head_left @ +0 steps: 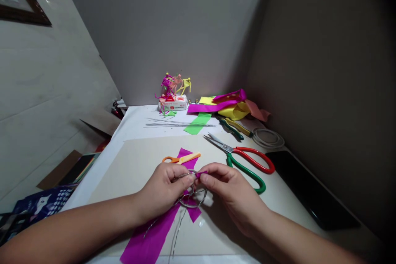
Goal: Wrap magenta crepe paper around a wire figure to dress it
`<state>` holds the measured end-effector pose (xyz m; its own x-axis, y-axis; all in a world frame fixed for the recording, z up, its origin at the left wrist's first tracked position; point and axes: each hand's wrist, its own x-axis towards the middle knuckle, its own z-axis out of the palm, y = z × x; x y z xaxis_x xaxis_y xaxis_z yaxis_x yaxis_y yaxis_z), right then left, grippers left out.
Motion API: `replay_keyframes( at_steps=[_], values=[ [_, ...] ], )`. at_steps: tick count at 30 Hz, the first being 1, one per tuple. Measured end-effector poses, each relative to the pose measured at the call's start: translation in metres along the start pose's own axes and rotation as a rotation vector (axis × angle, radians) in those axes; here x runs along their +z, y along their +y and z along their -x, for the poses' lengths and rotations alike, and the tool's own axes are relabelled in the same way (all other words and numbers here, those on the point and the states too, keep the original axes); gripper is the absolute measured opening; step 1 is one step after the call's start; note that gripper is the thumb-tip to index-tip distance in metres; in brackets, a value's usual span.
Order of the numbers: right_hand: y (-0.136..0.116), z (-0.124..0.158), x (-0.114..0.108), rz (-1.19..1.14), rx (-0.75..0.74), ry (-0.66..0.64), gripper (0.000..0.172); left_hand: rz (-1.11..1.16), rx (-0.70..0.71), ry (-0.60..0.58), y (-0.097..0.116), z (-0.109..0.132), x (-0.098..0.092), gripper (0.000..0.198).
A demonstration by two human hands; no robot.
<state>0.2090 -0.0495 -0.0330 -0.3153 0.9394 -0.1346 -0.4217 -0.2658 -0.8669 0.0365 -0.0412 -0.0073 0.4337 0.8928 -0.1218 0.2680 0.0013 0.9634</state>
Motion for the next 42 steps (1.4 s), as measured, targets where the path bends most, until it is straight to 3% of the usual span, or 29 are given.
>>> replay_keyframes(
  at_steps=[11,16,28,31,35,38,42],
  values=[
    [0.0014,0.0055,0.0033,0.002,-0.058,0.082,0.016,-0.051,-0.006,-0.019,0.004,0.0019,0.0028,0.032],
    [0.0012,0.0035,0.0024,0.015,-0.043,0.062,0.014,-0.088,0.003,-0.024,0.0034,0.0023,0.0037,0.03],
    [-0.0034,0.0032,0.0038,-0.004,-0.007,0.012,0.019,-0.275,0.195,0.002,0.002,0.0083,0.0056,0.028],
    [-0.0041,0.0041,0.0036,-0.013,-0.053,-0.007,0.024,-0.243,0.169,0.0,0.0026,0.0088,0.0052,0.027],
    [-0.0053,0.0038,0.0031,0.128,-0.139,0.002,0.016,-0.148,0.121,-0.022,0.0027,0.008,0.0038,0.026],
    [-0.006,0.0025,0.0024,0.228,-0.142,-0.006,0.011,-0.105,0.099,-0.024,0.0019,0.0073,0.0029,0.026],
    [-0.0071,0.0017,0.0014,0.311,-0.119,-0.019,0.017,-0.034,0.085,-0.033,0.0015,0.0064,0.0013,0.025]
  ],
)
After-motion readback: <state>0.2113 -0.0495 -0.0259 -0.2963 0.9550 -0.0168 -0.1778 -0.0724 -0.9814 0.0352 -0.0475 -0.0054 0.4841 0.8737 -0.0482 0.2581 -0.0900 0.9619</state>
